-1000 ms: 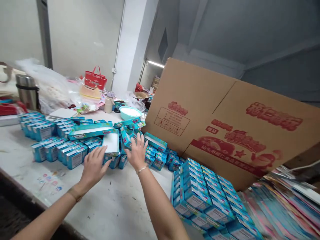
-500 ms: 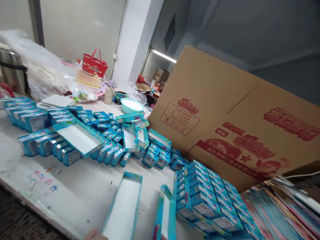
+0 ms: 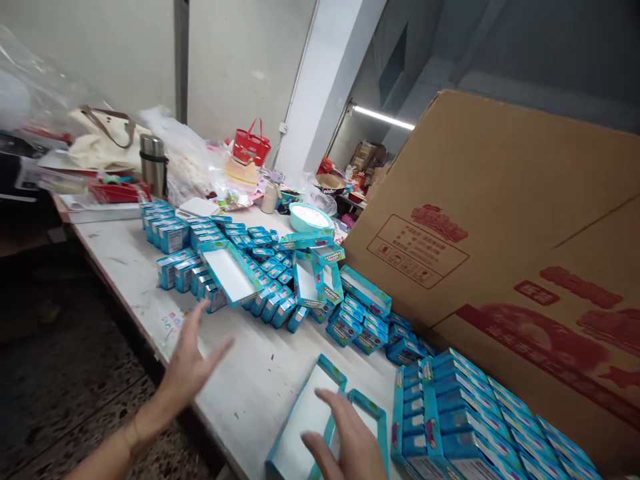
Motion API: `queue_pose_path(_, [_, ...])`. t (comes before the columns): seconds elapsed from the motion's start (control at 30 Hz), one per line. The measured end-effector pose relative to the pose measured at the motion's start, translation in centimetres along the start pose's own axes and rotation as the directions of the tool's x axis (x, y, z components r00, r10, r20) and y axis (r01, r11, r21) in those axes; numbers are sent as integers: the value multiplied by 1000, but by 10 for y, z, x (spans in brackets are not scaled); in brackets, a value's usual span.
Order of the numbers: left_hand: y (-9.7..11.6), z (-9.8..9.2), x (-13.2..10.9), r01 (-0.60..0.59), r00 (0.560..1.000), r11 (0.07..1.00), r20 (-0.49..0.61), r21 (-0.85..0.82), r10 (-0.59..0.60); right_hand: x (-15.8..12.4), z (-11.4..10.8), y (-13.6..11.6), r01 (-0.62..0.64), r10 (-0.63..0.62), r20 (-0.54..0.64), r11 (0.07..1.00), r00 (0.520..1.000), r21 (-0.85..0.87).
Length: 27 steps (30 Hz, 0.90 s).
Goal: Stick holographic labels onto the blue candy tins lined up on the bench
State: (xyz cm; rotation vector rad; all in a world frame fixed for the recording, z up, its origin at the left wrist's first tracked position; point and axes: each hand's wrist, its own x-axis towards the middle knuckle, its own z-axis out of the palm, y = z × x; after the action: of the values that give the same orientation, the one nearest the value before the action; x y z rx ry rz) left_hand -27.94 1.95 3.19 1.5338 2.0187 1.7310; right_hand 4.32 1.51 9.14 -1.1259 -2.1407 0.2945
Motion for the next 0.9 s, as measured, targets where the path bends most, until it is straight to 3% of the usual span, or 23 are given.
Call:
queue_pose_path(0.03, [-16, -5, 24, 74, 986, 997, -152, 18, -70, 28, 13, -11, 112, -110, 67, 993, 992, -34])
queue_pose_path(0.1, [-44, -17, 70, 149, 944, 986, -307, 77, -119, 87, 46, -36, 287, -260, 176, 946, 949, -152])
queue_pose_path(0.2, [-70, -35, 117, 176, 947, 978, -290, 110, -138, 164, 99, -68, 443, -381, 243, 846, 892, -297])
queue_pose_path(0.27, [-81, -42, 130, 251, 937, 967, -263, 40, -232, 200, 125, -73, 537, -431, 350, 785, 832, -310])
queue_pose_path(0.33, [-91, -43, 132, 343, 899, 938, -271, -52, -344, 222, 137, -65, 568, -415, 437, 760, 798, -315])
queue_pose_path(0.4, [-99, -38, 129, 399, 861, 909, -292, -123, -417, 237, 136, -49, 511, -344, 430, 775, 835, -371])
queue_pose_path(0.47, [-104, -29, 126, 426, 828, 884, -310, -191, -466, 248, 125, -34, 406, -258, 357, 799, 898, -443])
queue_pose_path(0.57, [-108, -16, 128, 444, 771, 853, -368, -276, -520, 256, 108, -24, 293, -169, 274, 807, 947, -513])
queue_pose_path(0.67, [-113, -11, 142, 455, 711, 824, -419, -338, -565, 238, 113, -38, 231, -197, 127, 900, 972, -371])
queue_pose_path(0.77, [-122, -16, 160, 491, 654, 778, -424, -392, -626, 198, 153, -61, 133, -146, 85, 980, 986, 145])
queue_pose_path(0.83, [-130, -20, 172, 519, 615, 739, -414, -429, -672, 174, 194, -71, -112, 36, 196, 914, 980, 391])
queue_pose_path(0.9, [-138, -22, 182, 534, 589, 706, -395, -465, -705, 161, 236, -74, -269, 184, 212, 820, 960, 506])
